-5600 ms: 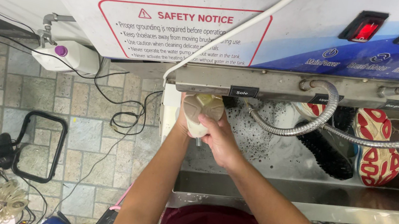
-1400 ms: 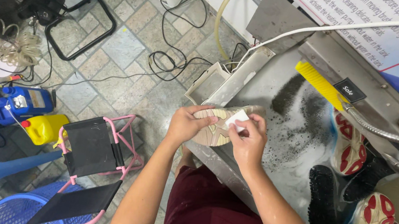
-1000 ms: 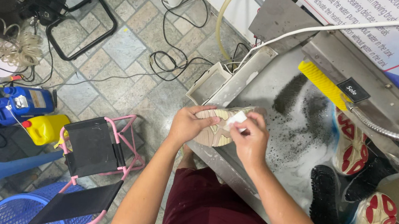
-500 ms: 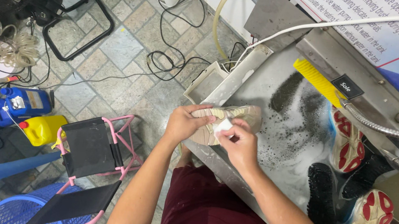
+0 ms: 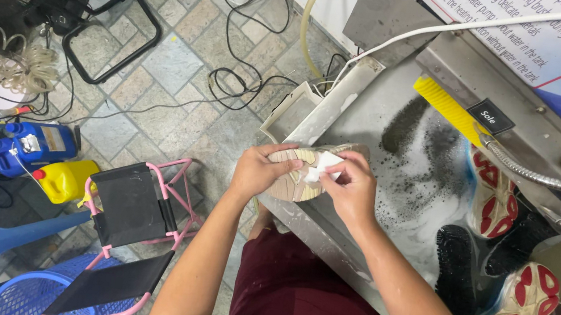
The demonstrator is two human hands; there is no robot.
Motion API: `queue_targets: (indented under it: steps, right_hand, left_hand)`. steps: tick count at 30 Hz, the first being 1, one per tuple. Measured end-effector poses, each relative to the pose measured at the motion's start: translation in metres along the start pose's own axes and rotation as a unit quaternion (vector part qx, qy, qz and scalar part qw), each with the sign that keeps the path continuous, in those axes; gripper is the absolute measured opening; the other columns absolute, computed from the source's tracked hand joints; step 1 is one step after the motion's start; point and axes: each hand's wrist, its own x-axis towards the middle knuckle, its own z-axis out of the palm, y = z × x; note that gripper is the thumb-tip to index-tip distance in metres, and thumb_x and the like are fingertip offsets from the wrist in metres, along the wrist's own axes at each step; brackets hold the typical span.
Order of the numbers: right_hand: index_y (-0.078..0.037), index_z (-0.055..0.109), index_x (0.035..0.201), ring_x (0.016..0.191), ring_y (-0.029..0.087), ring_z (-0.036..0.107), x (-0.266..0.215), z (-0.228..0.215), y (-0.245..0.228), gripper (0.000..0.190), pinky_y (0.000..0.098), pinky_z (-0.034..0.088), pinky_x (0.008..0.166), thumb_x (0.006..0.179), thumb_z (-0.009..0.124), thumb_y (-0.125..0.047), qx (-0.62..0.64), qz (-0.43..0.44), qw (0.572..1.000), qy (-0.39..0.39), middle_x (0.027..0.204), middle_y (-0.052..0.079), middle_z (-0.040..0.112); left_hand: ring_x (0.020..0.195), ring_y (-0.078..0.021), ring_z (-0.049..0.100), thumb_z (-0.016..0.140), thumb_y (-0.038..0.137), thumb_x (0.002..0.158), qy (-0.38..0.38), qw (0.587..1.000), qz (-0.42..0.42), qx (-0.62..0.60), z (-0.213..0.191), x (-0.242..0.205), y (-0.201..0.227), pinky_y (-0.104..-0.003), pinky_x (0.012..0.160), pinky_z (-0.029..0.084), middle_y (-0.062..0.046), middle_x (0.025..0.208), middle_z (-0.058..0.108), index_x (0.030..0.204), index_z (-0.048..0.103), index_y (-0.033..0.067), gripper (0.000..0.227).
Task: The person scrubs a white sneaker with a white sponge, focusing on the upper and sole. They rinse the shoe using a handheld spray nozzle from a multifunctional shoe washing machine, then place it in a sink. The person repeats the scrubbing and rinsing process on the sole of the shoe.
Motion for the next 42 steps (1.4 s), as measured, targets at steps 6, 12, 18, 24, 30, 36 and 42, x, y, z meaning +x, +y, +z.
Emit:
queue_targets:
  steps: [6,12,18,24,30,36,42]
  right_hand:
    - [-0.002,0.053,0.105,0.110,0.018,0.065,-0.008,0.000,0.001,0.035,0.0303,0.060,0.089,0.081,0.078,0.003,0.087,-0.119,0.989,-0.030,0.127,0.010,0.047]
    - [-0.005,0.054,0.108,0.107,0.029,0.062,-0.002,-0.028,0.013,0.038,0.0435,0.053,0.090,0.081,0.080,-0.007,-0.110,-0.081,0.990,0.023,0.119,0.013,0.054]
    - [-0.006,0.061,0.111,0.120,0.043,0.047,-0.005,-0.023,0.004,0.035,0.0523,0.042,0.102,0.080,0.077,-0.012,-0.297,-0.243,0.923,0.026,0.125,0.016,0.057]
    - [-0.010,0.071,0.114,0.117,0.033,0.052,-0.004,-0.013,0.007,0.027,0.0489,0.046,0.102,0.087,0.072,-0.006,-0.275,-0.294,0.916,-0.004,0.118,0.009,0.062]
    - [-0.004,0.069,0.111,0.113,0.033,0.057,-0.007,-0.054,-0.080,0.023,0.0449,0.046,0.102,0.088,0.073,-0.002,-0.186,-0.361,0.910,0.090,0.115,0.010,0.065]
    - [-0.007,0.069,0.114,0.120,0.030,0.059,-0.013,-0.152,-0.181,0.025,0.0408,0.047,0.102,0.093,0.081,-0.001,-0.250,-0.391,0.854,0.235,0.117,0.006,0.068]
    - [-0.005,0.073,0.106,0.117,0.034,0.057,0.009,-0.075,-0.130,0.028,0.0445,0.048,0.103,0.079,0.077,-0.001,-0.226,-0.378,0.896,0.047,0.111,0.009,0.069]
  left_hand:
    - [0.080,-0.0099,0.074,0.085,0.037,0.078,-0.006,1.000,0.004,-0.016,0.000,0.001,-0.002,-0.027,0.077,0.057,-0.005,0.090,0.081,0.116,0.080,0.0157,0.044]
    - [0.080,-0.0086,0.072,0.085,0.035,0.079,-0.019,0.999,0.006,-0.045,-0.001,0.003,-0.004,-0.026,0.077,0.057,-0.004,0.091,0.081,0.117,0.079,0.0147,0.044]
    - [0.079,-0.0089,0.072,0.085,0.033,0.080,-0.023,0.999,-0.003,-0.031,-0.001,0.003,-0.003,-0.026,0.077,0.057,-0.004,0.090,0.080,0.119,0.078,0.0132,0.044]
    - [0.082,-0.0084,0.072,0.085,0.029,0.079,-0.026,0.997,0.020,-0.069,0.001,0.004,-0.007,-0.026,0.077,0.057,-0.004,0.094,0.080,0.118,0.078,0.0100,0.044]
    - [0.083,-0.0081,0.071,0.084,0.026,0.080,-0.046,0.996,0.011,-0.072,-0.001,0.007,-0.010,-0.025,0.078,0.056,-0.006,0.095,0.081,0.121,0.077,0.0078,0.045]
    - [0.084,-0.0095,0.071,0.083,0.021,0.081,-0.054,0.992,0.005,-0.114,0.002,0.010,-0.015,-0.026,0.079,0.057,-0.008,0.097,0.080,0.122,0.075,0.0013,0.046]
    - [0.084,-0.0099,0.070,0.084,0.019,0.081,-0.087,0.988,-0.018,-0.124,-0.008,0.016,-0.023,-0.026,0.078,0.057,-0.008,0.098,0.080,0.119,0.077,0.0000,0.043]
